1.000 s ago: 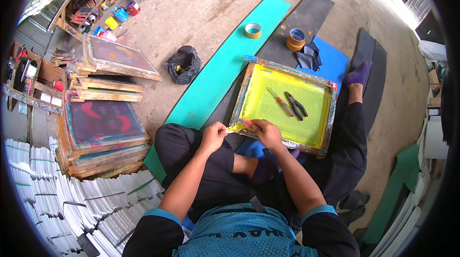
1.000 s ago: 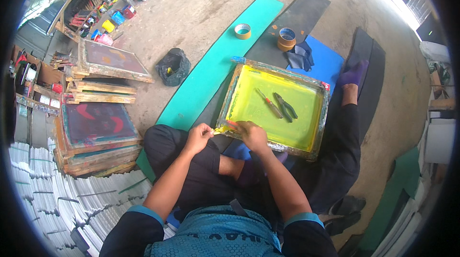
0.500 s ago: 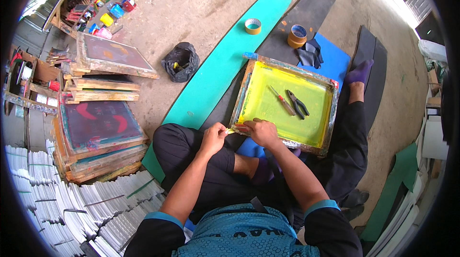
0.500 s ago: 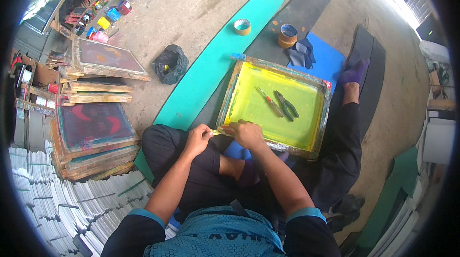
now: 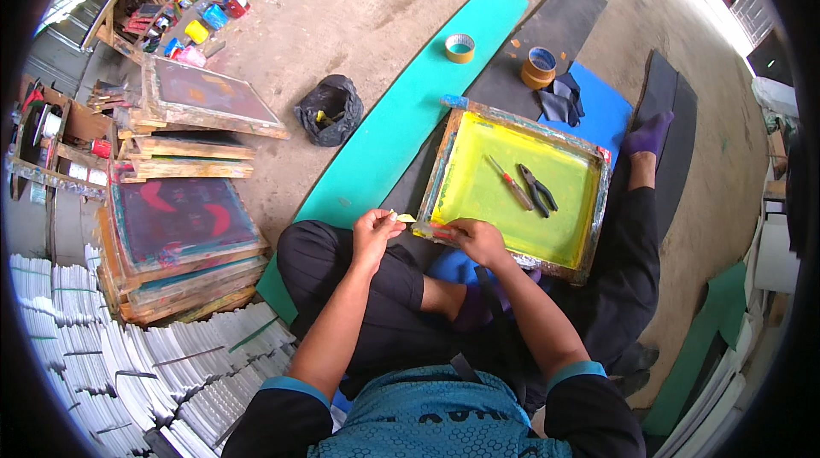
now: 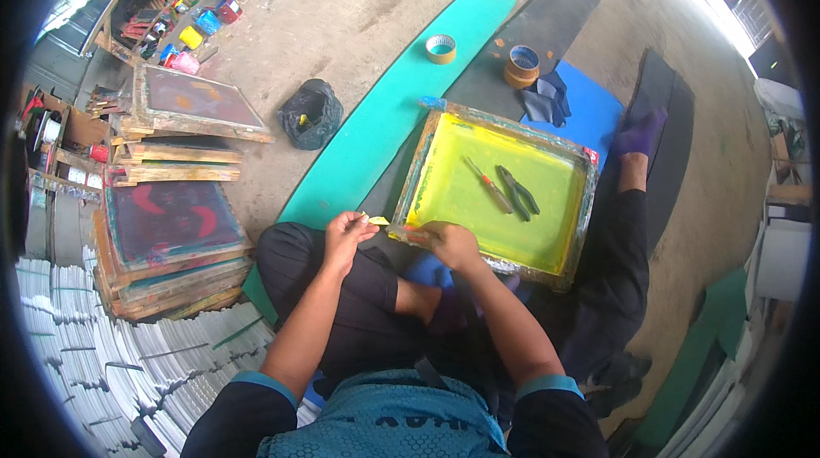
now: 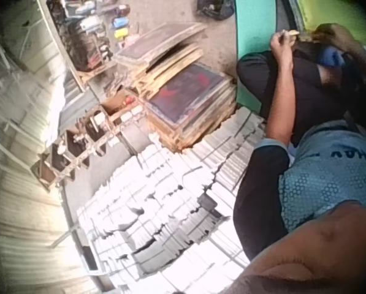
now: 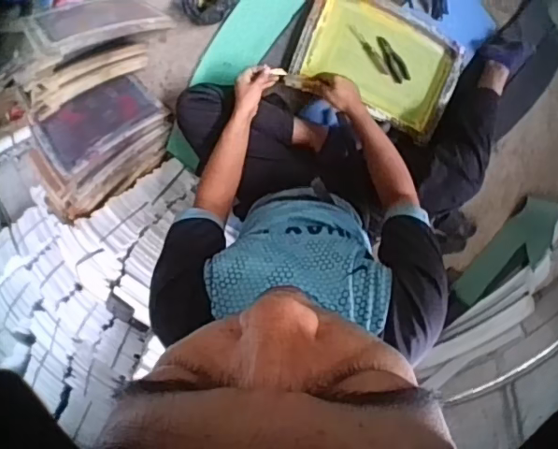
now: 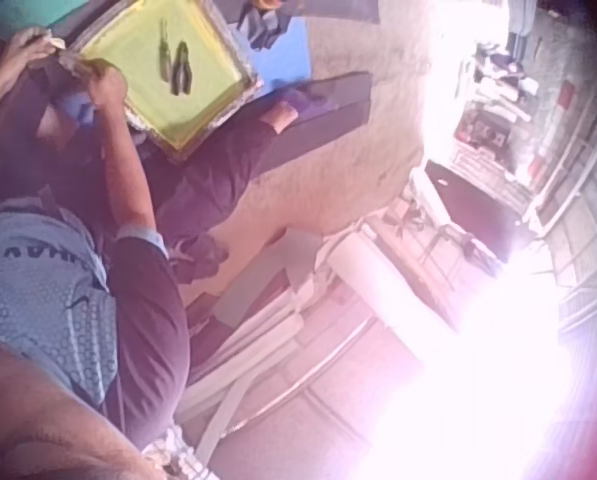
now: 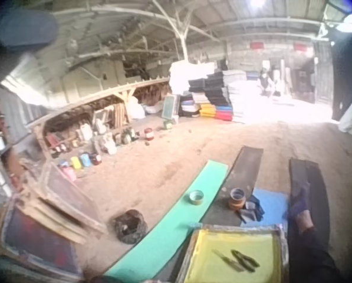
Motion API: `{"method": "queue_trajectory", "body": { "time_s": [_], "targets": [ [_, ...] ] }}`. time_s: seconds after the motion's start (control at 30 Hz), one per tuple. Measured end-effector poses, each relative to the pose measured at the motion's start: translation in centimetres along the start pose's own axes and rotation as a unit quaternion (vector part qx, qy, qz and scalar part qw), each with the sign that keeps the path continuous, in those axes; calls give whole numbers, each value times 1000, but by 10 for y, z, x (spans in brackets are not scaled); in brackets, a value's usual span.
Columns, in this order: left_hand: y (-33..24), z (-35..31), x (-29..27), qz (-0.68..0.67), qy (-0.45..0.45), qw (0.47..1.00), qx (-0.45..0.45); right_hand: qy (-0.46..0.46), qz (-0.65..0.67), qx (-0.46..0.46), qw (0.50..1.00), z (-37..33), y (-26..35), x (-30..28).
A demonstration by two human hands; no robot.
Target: The person sits on the floor and uses a utility knife to scrape and clean the edges of a yellow silkscreen frame. They repeatedly remove small pieces of debris or dried material from the frame's border and place them into a black plastic bag. The person continues this cleaning process along the frame's edges throughout the clip.
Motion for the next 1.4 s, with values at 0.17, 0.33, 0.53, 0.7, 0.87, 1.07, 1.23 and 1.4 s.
{"method": "queue_trajectory", "body": {
  "time_s": [0.17, 0.33, 0.53, 0.7, 0.87, 1.07, 1.23, 1.4],
  "targets": [
    [-13, 14, -10, -98, -65, 991, 61, -42, 162, 59, 984, 25, -4, 11],
    [-56, 46, -18, -157, -141, 966, 147, -58, 251, 62, 964, 52, 10, 31],
    [-112, 142, -71, -136, -206, 954, 169, -44, 294, 74, 952, 74, 44, 33],
    [-133, 219, -104, -62, -210, 962, 160, -25, 303, 86, 949, 92, 54, 46],
    [-152, 237, -106, 145, -282, 935, 157, -2, 345, 100, 933, 96, 81, 44],
    [-149, 257, -122, 299, -280, 901, 143, -15, 362, 80, 929, 97, 83, 49],
    [-156, 243, -105, 378, -239, 850, 279, -35, 340, 97, 935, 90, 65, 38],
    [-140, 178, -51, 374, -205, 853, 301, -107, 344, 119, 925, 71, 30, 30]
  ]
}}
Point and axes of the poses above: each hand's wrist, its own z-axis towards the middle knuckle, its own x-axis out of the palm, y = z × x, the point moved 4 cm from there along z, towards the middle knuckle, and after that the axes turned 5 degrees about -z, right-handed, at the moved point
